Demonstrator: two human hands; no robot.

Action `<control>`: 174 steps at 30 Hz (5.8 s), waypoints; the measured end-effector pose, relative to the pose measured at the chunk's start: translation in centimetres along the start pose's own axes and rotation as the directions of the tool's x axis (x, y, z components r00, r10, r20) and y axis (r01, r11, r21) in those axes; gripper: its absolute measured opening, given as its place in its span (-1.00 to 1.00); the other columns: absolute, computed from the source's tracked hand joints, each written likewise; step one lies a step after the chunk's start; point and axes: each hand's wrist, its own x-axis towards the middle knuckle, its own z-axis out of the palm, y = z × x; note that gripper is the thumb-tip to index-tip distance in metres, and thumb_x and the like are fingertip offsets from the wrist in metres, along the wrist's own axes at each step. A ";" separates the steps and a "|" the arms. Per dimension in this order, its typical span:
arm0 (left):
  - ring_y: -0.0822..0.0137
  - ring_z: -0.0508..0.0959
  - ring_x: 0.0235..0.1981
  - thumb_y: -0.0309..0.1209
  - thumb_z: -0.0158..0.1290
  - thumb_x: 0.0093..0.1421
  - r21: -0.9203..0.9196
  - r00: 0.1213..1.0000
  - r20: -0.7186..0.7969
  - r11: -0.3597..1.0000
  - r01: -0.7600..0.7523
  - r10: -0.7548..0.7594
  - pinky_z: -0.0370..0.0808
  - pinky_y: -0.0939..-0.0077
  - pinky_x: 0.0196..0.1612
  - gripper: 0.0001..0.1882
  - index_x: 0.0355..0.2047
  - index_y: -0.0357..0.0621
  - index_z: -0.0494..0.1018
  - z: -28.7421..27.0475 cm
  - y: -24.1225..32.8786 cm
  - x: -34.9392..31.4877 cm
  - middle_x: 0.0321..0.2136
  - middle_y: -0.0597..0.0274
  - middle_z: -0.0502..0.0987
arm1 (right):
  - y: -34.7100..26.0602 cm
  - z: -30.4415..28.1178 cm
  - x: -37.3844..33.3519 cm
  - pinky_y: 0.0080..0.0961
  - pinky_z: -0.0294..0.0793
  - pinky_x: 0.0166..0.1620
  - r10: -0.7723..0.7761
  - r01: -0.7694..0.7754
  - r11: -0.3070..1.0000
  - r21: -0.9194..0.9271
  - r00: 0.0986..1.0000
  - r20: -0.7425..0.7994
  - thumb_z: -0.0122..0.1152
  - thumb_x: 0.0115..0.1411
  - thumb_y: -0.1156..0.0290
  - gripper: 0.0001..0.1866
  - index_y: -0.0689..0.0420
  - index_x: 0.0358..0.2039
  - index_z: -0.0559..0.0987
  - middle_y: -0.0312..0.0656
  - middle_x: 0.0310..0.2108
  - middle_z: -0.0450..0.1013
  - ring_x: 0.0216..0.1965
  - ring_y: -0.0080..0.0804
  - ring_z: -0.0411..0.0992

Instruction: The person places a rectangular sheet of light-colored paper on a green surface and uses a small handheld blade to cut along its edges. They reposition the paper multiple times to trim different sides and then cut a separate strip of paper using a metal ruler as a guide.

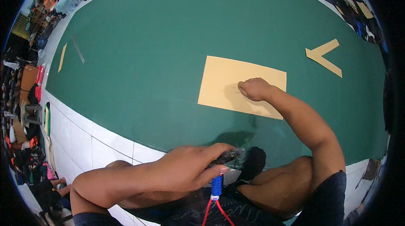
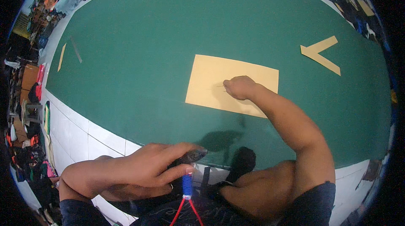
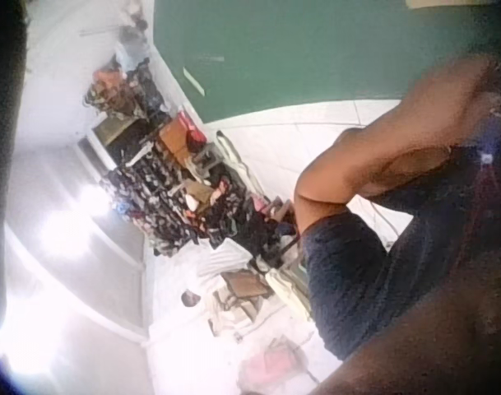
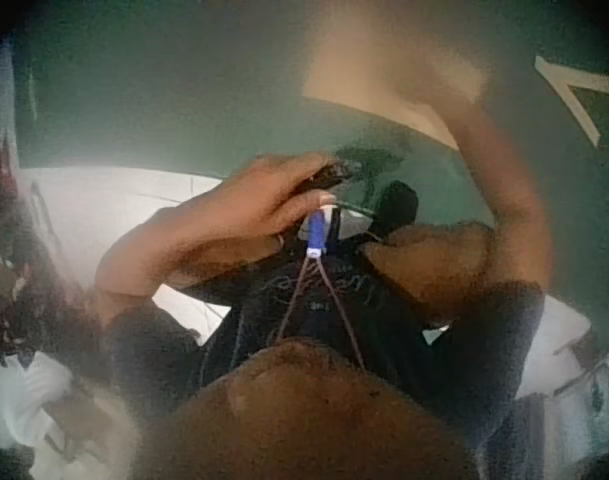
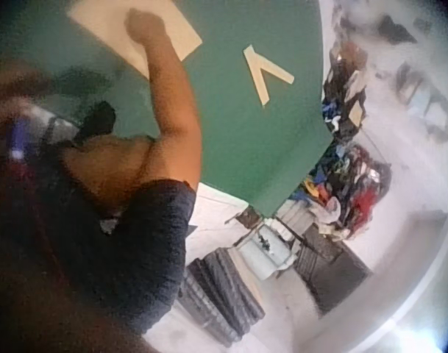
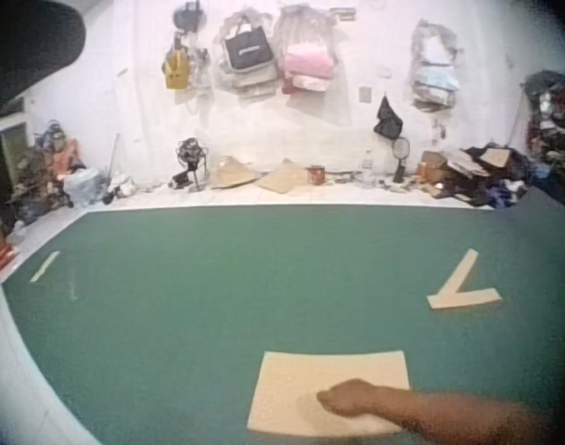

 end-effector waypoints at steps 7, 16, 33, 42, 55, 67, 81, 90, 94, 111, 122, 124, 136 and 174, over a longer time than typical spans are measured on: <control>-0.36 0.61 -0.27 -0.17 0.00 0.41 0.254 0.871 0.446 0.962 0.099 -0.207 0.53 -0.15 -0.17 -0.50 0.16 -0.29 0.23 3.6 -5.0 1.0 -0.42 -0.31 0.57 | 0.4 -0.3 -0.1 0.09 0.50 -0.01 0.055 -0.056 0.998 0.031 0.998 0.020 -0.12 0.43 0.17 -0.61 0.20 -0.04 0.54 0.14 -0.16 0.60 -0.07 0.13 0.56; -0.35 0.60 -0.19 -0.21 -0.01 0.37 0.188 0.785 0.585 0.976 0.111 -0.202 0.50 -0.14 -0.06 -0.53 0.12 -0.31 0.27 5.6 -5.8 1.2 -0.32 -0.34 0.59 | 1.6 1.6 0.3 0.05 0.51 0.04 0.063 -0.063 0.997 0.050 0.998 0.008 -0.07 0.37 0.27 -0.63 0.21 -0.01 0.59 0.15 -0.14 0.60 -0.05 0.13 0.57; -0.27 0.56 0.05 -0.20 -0.05 0.42 0.181 0.888 0.407 0.972 0.153 -0.215 0.49 -0.08 0.13 -0.50 0.26 -0.21 0.34 6.0 -9.6 1.9 0.03 -0.33 0.54 | 3.3 6.9 -2.9 -0.05 0.38 0.32 0.225 -0.213 0.972 0.103 0.965 -0.133 0.14 0.32 -0.15 -0.21 0.03 0.40 0.25 0.03 0.39 0.15 0.38 0.05 0.19; -0.02 0.55 0.16 -0.30 0.16 0.37 0.019 0.901 -0.161 0.911 0.412 -0.404 0.48 0.16 0.20 -0.49 0.25 -0.23 0.38 -4.3 -4.9 2.7 0.12 -0.17 0.53 | 12.4 6.2 3.2 -0.01 0.29 0.39 0.546 -0.497 0.837 0.229 0.736 -0.400 -0.02 0.42 -0.10 -0.28 -0.01 0.46 0.18 -0.04 0.49 0.05 0.48 0.07 0.02; 0.03 0.54 0.15 -0.26 0.15 0.36 -0.033 0.385 -0.829 0.722 0.692 -0.407 0.49 0.24 0.17 -0.42 0.30 -0.28 0.33 -13.9 -8.0 -7.5 0.15 -0.17 0.51 | 15.1 1.6 4.3 -0.11 0.52 0.09 0.404 -0.416 0.909 0.018 0.872 -0.277 0.21 0.30 -0.09 -0.31 0.25 0.17 0.42 0.14 0.15 0.33 0.10 0.04 0.41; 0.27 0.59 -0.01 -0.39 0.14 0.36 -0.169 0.530 -0.705 0.837 0.520 -0.471 0.52 0.36 0.09 -0.58 0.19 -0.21 0.43 -17.5 -13.2 1.9 0.00 0.06 0.58 | 16.3 -1.8 3.5 -0.11 0.61 0.08 0.389 -0.386 0.921 0.054 0.921 -0.039 0.58 0.01 0.01 0.05 0.14 0.39 0.20 0.12 0.18 0.27 0.15 0.10 0.39; -0.30 0.06 0.44 -0.18 0.13 0.31 0.106 0.310 -0.932 0.681 0.725 -0.185 -0.02 -0.24 0.45 -0.31 0.34 -0.28 0.25 -9.5 -33.7 24.9 0.40 -0.30 0.12 | 15.5 -0.7 4.3 -0.07 0.59 0.18 0.518 -0.514 0.833 0.206 0.855 0.038 0.59 -0.04 0.16 0.07 -0.03 0.43 0.16 0.17 0.44 0.05 0.40 0.33 0.14; -0.25 0.11 0.45 -0.04 0.08 0.30 0.196 0.343 -0.925 0.567 0.800 -0.164 0.03 -0.24 0.45 -0.26 0.38 -0.18 0.26 -9.8 -34.5 24.0 0.42 -0.25 0.16 | 15.0 -2.1 5.4 -0.10 0.60 0.19 0.551 -0.576 0.815 0.060 0.803 0.227 0.47 0.11 -0.01 0.06 -0.11 0.49 0.05 0.12 0.48 -0.04 0.47 0.17 0.06; -0.25 0.10 0.46 -0.04 0.10 0.28 0.247 0.397 -0.903 0.557 0.793 -0.165 0.04 -0.24 0.45 -0.23 0.39 -0.18 0.25 -10.1 -34.4 23.1 0.42 -0.25 0.15 | 14.6 -1.7 4.8 -0.10 0.64 0.13 0.529 -0.540 0.840 0.046 0.835 0.151 0.46 0.11 0.03 0.04 -0.11 0.49 0.06 0.12 0.46 0.03 0.45 0.21 0.11; -0.27 -0.04 0.49 -0.13 0.08 0.27 0.144 0.339 -0.924 0.661 0.736 -0.176 -0.13 -0.26 0.48 -0.26 0.36 -0.24 0.21 -9.6 -35.3 23.7 0.43 -0.29 0.08 | 22.4 -9.9 22.4 -0.25 0.55 -0.09 0.620 -0.262 0.686 0.679 0.698 -0.358 0.31 0.28 0.14 -0.65 0.01 -0.01 0.68 -0.15 -0.16 0.52 -0.15 -0.12 0.53; -0.27 -0.04 0.48 -0.10 0.11 0.29 0.158 0.347 -0.928 0.701 0.696 -0.136 -0.13 -0.24 0.47 -0.27 0.34 -0.25 0.22 -9.4 -36.0 24.1 0.43 -0.31 0.05 | 26.2 -8.9 23.3 -0.03 0.54 -0.08 0.382 -0.263 0.913 0.311 0.818 -0.431 0.03 0.40 0.25 -0.78 0.13 -0.14 0.48 -0.06 -0.20 0.45 -0.06 -0.06 0.52; -0.29 0.03 0.45 -0.12 0.15 0.28 0.128 0.351 -0.923 0.733 0.668 -0.159 -0.04 -0.22 0.45 -0.28 0.33 -0.22 0.25 -9.3 -36.1 23.2 0.40 -0.32 0.09 | 29.1 -10.6 19.8 -0.01 0.55 -0.06 0.296 -0.233 0.951 0.202 0.874 -0.385 0.01 0.41 0.25 -0.77 0.14 -0.11 0.45 -0.02 -0.18 0.45 -0.03 -0.01 0.51; -0.25 0.12 0.45 -0.07 0.16 0.30 0.605 0.899 -0.423 0.774 0.184 0.117 0.10 -0.10 0.45 -0.26 0.44 0.12 0.21 -19.5 -25.4 33.5 0.43 -0.19 0.13 | 37.9 -2.5 -13.0 -0.07 0.52 -0.08 0.916 -0.806 0.398 0.438 0.377 -0.139 0.28 0.30 -0.05 -0.49 0.23 -0.14 0.57 0.07 -0.20 0.55 -0.11 0.00 0.56; -0.08 0.14 0.47 -0.06 0.21 0.25 0.707 0.929 -0.370 0.655 0.265 0.023 0.23 -0.08 0.39 -0.20 0.45 0.12 0.20 -18.7 -29.0 34.0 0.50 0.17 0.09 | 26.3 3.7 -6.0 -0.05 0.56 -0.03 0.630 -0.464 0.613 0.639 0.776 -0.040 0.21 0.36 0.01 -0.35 -0.23 0.42 0.30 0.11 -0.12 0.61 -0.09 0.08 0.60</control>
